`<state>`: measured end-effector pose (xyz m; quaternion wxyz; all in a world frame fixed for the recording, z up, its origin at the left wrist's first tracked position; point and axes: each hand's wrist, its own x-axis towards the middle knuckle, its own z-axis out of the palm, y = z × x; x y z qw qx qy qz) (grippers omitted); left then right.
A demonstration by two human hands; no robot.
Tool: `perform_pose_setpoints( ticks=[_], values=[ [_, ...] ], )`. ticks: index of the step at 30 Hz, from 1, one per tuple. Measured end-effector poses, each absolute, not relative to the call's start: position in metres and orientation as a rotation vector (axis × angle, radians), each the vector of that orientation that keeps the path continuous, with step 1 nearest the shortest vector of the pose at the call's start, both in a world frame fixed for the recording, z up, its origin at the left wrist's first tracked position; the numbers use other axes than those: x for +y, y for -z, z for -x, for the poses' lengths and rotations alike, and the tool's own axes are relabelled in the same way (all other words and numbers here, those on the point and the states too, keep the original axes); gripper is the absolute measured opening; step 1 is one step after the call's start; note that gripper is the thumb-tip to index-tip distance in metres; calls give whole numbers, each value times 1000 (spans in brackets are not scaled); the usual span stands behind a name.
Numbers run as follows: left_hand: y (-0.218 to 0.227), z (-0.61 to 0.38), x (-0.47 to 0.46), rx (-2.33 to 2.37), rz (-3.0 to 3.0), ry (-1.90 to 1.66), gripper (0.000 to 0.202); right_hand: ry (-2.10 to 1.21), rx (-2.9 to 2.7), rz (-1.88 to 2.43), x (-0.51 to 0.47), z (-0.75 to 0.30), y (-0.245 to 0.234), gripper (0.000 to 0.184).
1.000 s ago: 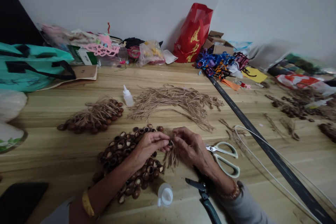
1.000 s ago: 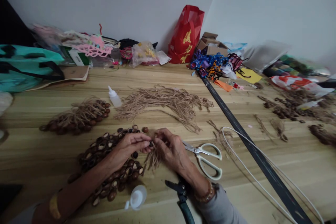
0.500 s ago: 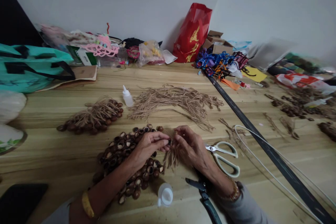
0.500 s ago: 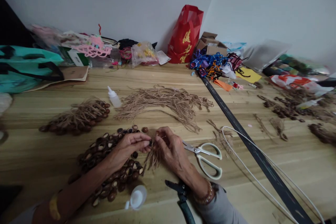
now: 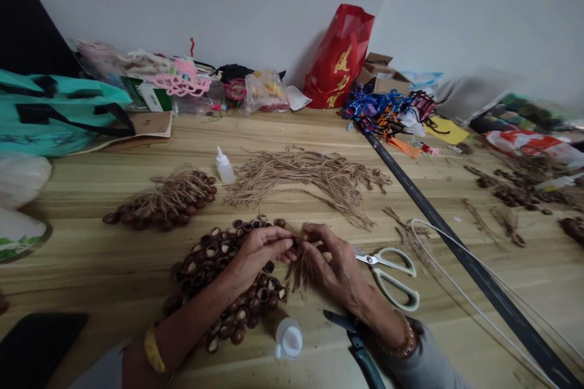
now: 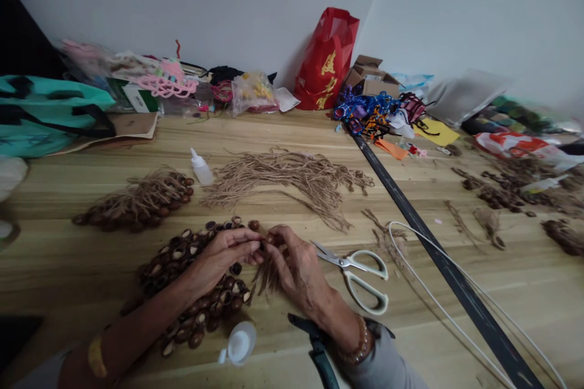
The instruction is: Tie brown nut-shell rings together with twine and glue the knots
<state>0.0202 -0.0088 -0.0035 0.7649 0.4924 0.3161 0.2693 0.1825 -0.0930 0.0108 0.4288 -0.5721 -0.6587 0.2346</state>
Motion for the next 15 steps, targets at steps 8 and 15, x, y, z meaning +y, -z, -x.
perform_pose_setpoints(
  ticks=[8, 15],
  values=[
    [5, -21, -10, 716, -1102, -552, 23, -585, -1660, 1419, -93, -181, -9, 20],
    [5, -22, -10, 736, -1143, -560, 21, -596, -1705, 1429, -95, -179, -13, 17]
  ],
)
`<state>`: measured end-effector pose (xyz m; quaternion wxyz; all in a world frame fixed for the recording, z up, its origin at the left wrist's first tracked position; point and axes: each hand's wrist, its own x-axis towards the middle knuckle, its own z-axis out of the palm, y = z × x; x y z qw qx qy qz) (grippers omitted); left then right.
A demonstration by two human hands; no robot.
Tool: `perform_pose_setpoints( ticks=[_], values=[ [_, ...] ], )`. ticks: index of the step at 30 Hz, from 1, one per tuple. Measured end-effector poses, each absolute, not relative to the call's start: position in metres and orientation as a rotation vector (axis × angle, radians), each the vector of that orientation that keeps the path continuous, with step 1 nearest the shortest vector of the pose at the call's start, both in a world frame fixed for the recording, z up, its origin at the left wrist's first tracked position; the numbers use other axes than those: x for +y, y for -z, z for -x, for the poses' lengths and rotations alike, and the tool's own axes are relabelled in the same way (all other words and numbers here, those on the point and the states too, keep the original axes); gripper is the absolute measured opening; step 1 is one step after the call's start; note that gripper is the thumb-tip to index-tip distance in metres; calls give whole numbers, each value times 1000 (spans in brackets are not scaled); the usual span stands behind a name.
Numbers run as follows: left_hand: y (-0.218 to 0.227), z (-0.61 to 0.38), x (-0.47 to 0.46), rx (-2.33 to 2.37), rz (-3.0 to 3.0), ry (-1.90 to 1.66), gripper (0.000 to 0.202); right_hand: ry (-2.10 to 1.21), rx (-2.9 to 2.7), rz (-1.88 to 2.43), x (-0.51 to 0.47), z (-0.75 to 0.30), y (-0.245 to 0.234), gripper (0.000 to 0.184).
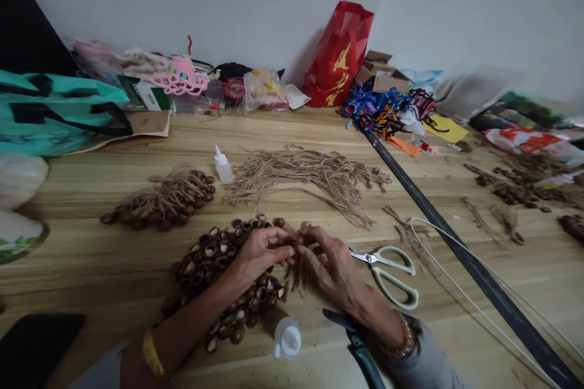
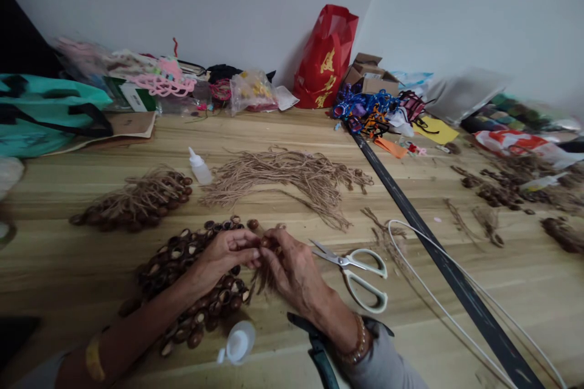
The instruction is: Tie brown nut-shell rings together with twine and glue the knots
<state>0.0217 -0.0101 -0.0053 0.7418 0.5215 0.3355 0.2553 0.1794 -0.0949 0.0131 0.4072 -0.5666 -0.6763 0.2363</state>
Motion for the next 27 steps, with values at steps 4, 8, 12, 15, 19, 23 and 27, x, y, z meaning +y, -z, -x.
perform_pose_setpoints(
  ticks=[4, 8, 12, 15, 19, 23, 27],
  values=[
    [4, -22, -10, 729, -1168, -561, 19, -587, -1762, 1466, -96, -179, -18, 16],
    [5, -23, -10, 724, -1162, -564, 20, -555, -1806, 1462, -96, -179, -19, 17],
    [7, -22, -9, 718, -1169, -553, 23, -555, -1816, 1462, -96, -180, -18, 17],
    [7, -22, -9, 726, -1166, -549, 21, -574, -1805, 1460, -97, -180, -19, 18],
    [7, -23, -9, 727, -1161, -561, 20, -585, -1829, 1434, -97, -180, -24, 23],
    [8, -23, -8, 734, -1163, -560, 22, -582, -1844, 1395, -96, -181, -28, 27],
    [9, -24, -8, 735, -1165, -555, 20, -629, -1778, 1405, -94, -183, -30, 17]
  ],
)
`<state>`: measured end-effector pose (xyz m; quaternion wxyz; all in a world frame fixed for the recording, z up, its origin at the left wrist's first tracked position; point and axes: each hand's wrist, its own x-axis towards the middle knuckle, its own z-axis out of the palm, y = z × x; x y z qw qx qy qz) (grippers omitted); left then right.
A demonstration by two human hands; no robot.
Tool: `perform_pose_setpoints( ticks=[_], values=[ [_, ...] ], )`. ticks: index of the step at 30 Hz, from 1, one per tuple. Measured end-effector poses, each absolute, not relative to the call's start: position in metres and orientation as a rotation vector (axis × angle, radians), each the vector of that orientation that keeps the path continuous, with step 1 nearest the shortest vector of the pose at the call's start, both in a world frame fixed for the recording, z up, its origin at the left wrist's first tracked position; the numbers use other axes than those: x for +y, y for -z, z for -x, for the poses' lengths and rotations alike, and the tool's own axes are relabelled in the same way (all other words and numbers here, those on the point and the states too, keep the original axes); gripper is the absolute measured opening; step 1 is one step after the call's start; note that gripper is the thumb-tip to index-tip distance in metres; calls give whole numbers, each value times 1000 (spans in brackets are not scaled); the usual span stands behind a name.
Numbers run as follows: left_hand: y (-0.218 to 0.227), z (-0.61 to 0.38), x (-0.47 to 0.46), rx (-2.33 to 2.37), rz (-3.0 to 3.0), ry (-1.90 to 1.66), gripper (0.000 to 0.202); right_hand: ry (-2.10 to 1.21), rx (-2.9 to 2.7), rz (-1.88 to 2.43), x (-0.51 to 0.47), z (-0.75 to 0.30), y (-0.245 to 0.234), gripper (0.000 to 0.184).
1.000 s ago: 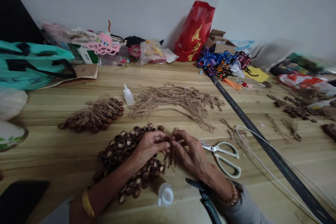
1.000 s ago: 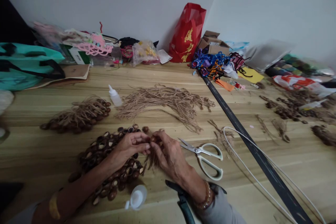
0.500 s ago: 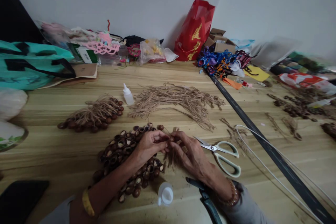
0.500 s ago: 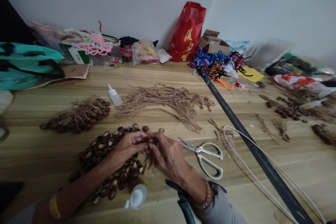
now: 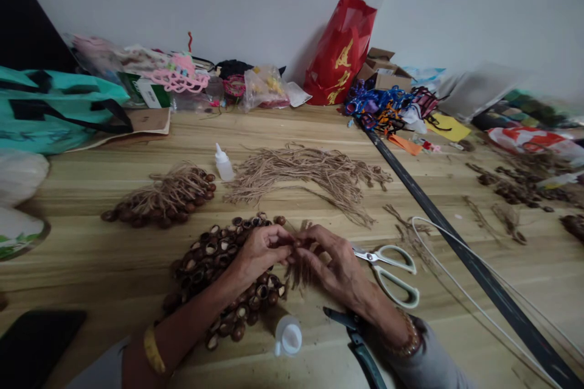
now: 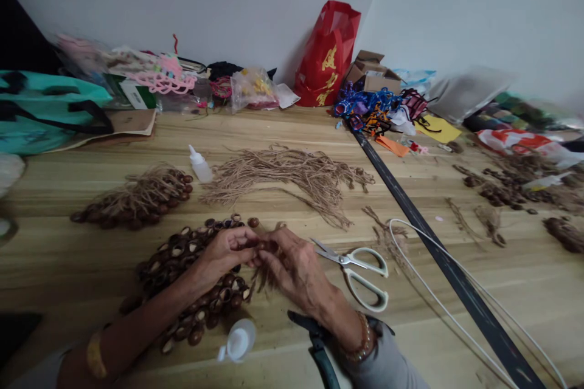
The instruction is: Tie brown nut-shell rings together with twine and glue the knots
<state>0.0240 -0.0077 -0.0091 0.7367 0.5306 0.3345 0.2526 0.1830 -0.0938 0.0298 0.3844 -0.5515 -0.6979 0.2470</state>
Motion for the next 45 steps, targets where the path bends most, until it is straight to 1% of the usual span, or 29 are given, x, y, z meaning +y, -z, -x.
perform_pose_setpoints(
  ticks=[2, 4, 8, 14, 21, 31, 40, 45],
  values=[
    [8, -25, -8, 744, -1167, -557, 18, -678, -1704, 1450, -93, -183, -31, 13],
    [7, -25, -8, 757, -1159, -547, 17, -713, -1619, 1495, -93, -184, -31, 14],
    [4, -24, -10, 774, -1145, -539, 16, -689, -1582, 1479, -92, -183, -28, 7],
    [4, -23, -10, 744, -1121, -571, 17, -658, -1803, 1362, -92, -183, -30, 21],
    [5, -24, -10, 780, -1109, -572, 18, -703, -1877, 1366, -92, -185, -30, 28],
    [2, -24, -10, 792, -1140, -568, 15, -736, -1944, 1472, -91, -193, -25, 32],
    [8, -25, -8, 784, -1170, -574, 14, -821, -2006, 1532, -89, -202, -23, 28],
    [12, -25, -9, 811, -1250, -589, 10, -818, -1920, 1595, -87, -204, -21, 19]
  ],
)
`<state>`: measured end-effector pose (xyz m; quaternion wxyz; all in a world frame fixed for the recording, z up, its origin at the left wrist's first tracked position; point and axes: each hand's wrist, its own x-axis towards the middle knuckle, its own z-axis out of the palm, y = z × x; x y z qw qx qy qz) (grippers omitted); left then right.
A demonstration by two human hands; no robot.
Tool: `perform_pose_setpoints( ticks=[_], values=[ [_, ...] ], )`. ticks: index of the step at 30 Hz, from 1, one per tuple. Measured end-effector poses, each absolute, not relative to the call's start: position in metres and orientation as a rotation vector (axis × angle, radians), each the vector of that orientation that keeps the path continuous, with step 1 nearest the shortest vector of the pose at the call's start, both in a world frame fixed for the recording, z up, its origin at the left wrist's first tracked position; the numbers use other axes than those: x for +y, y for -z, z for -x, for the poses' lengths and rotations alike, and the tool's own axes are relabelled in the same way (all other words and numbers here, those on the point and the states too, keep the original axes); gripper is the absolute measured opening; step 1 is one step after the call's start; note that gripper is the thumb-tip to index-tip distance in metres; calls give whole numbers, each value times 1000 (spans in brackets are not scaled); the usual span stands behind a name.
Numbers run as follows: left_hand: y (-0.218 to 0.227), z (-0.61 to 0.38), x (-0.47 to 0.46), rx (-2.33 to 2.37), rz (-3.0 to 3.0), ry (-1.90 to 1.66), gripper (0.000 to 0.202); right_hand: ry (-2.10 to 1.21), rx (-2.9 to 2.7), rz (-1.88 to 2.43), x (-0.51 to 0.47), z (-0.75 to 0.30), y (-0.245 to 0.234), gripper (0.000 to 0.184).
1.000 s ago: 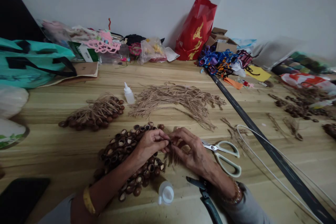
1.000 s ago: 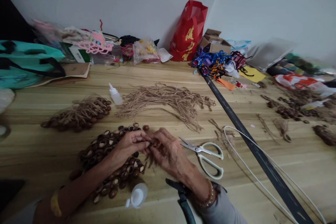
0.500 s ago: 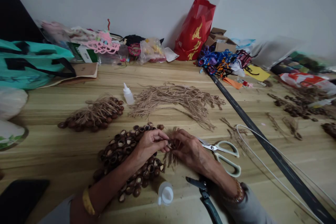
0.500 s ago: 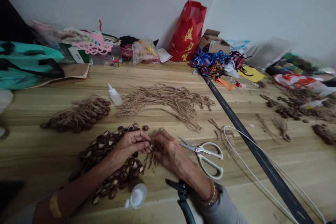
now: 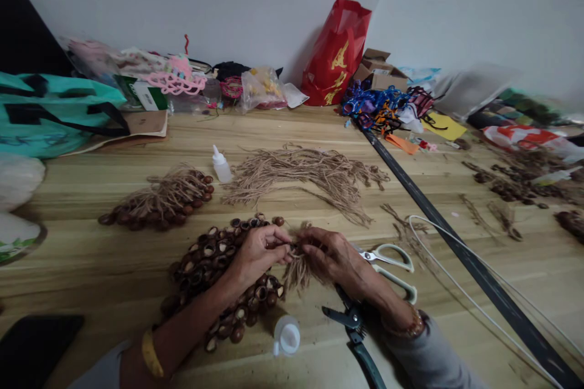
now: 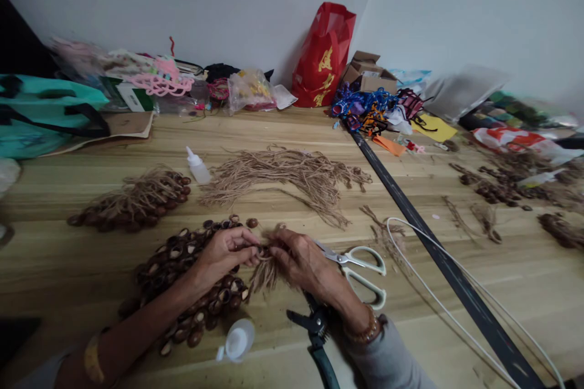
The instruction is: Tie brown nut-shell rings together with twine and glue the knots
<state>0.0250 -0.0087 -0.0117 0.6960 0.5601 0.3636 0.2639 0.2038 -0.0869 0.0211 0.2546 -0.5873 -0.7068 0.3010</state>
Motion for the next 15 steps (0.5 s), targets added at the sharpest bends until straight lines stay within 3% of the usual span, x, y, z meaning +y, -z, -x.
perform_pose_setpoints(
  ticks=[15],
  values=[
    [8, -26, -18, 938, -1617, -621, 11, -486, -2117, 1861, -81, -180, -6, 17]
  ],
)
